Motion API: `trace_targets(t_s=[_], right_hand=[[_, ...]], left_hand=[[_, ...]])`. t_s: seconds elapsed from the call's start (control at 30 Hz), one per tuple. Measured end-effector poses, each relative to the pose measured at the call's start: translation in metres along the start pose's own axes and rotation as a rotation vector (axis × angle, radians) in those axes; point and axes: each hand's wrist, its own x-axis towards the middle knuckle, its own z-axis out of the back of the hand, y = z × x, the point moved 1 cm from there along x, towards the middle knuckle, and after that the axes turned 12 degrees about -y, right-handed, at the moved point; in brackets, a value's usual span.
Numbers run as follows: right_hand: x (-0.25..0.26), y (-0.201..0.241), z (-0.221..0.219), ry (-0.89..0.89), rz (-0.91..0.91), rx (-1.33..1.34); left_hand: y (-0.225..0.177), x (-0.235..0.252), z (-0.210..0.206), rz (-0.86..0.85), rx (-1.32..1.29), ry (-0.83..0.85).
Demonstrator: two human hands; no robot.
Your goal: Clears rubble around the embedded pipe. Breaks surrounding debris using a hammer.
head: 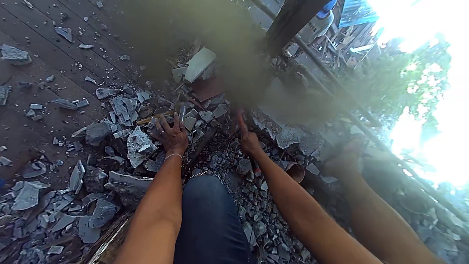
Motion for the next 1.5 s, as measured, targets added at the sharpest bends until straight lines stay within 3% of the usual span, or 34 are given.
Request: trace_targets(t_s=[0.13,0.3,0.4,0.47,0.57,0.67,0.77,0.9,1.1,1.2,1.3,1.4,1.5], right_hand=[[-0.007,0.004,-0.008,0.055,-0.023,-0.098],[-0.083,-0.027,-0.015,0.205,-0.278,0.071],[-0.103,-0.025,-0.006,0.243,-0.175,0.045],[-0.085,0.013,0.010,0.155,-0.002,0.048],[-0.031,0.061,0.030,0.016,0.041,0.225],[0.009,0.028,0.010,-0.067,0.013,0.177],[-0.019,-0.015,-0.020,0.118,0.010,-0.078],[-0.079,-0.002,-0.041,0.238,-0.344,0.333],[-0.029,0.064,0.020,0.088,-0.235,0.672],[0.001,0.031,0.001,0.040,-0.235,0.528],[-0.016,-0.011,-0.030,0.116,-0.264,0.260],[-0.047,-0.003,-0.023,0.252,-0.511,0.456],[-0.049,0.030,0.007,0.281,-0.542,0.650]], left_hand=[[-0.006,0.006,0.007,0.015,-0.007,-0.016],[-0.008,0.003,0.008,0.002,-0.016,-0.024],[-0.007,0.007,0.009,0.016,-0.017,-0.017],[-0.005,0.007,0.009,0.014,-0.040,-0.011],[-0.006,0.008,0.009,0.013,-0.041,0.012],[-0.003,0.007,0.004,0.007,-0.024,-0.005],[-0.005,0.008,0.002,0.001,-0.012,-0.034],[-0.005,0.004,0.003,0.004,0.009,-0.019],[-0.003,0.006,0.001,0.005,-0.022,-0.017],[-0.005,0.006,0.003,0.006,-0.024,-0.022],[-0.010,0.010,0.008,0.015,0.003,-0.003],[-0.004,0.000,0.005,0.004,0.025,0.012],[-0.014,0.018,0.010,0.021,-0.013,-0.009]])
